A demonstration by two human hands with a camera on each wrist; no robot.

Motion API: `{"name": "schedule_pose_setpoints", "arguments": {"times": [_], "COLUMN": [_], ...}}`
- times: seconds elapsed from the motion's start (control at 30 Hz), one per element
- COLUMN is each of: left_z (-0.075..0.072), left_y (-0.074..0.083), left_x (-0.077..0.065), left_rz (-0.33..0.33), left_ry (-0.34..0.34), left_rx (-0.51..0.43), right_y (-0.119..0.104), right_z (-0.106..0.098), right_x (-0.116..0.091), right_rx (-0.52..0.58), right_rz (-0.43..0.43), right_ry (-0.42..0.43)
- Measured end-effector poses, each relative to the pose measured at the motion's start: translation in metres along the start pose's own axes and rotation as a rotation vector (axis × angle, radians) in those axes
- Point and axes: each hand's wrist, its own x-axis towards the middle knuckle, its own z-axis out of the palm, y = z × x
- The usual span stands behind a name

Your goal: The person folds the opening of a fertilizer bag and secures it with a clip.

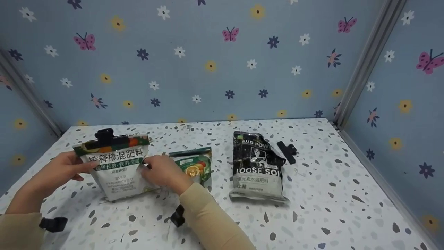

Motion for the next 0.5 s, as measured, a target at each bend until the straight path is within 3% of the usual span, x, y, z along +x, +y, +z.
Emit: {"name": "schedule_pose_setpoints", "arguments": {"times": [0.3,0.5], "left_z": [-0.0003,0.0005], "left_y": [-0.0025,-0.0019], "left_x": [0.0029,0.0044], "left_rz": [-0.070,-0.151], "left_ry": [0.039,0.048], "left_rx": [0.023,0.042], "right_y": [0.0018,0.0028], "right_z": [0.0069,0.0074], "right_x": [-0.0003,0.0000], "right_rx": [0.028,0.029], "right_rz": [0.041,0.060], "right_ry": [-0.044,-0.064]}}
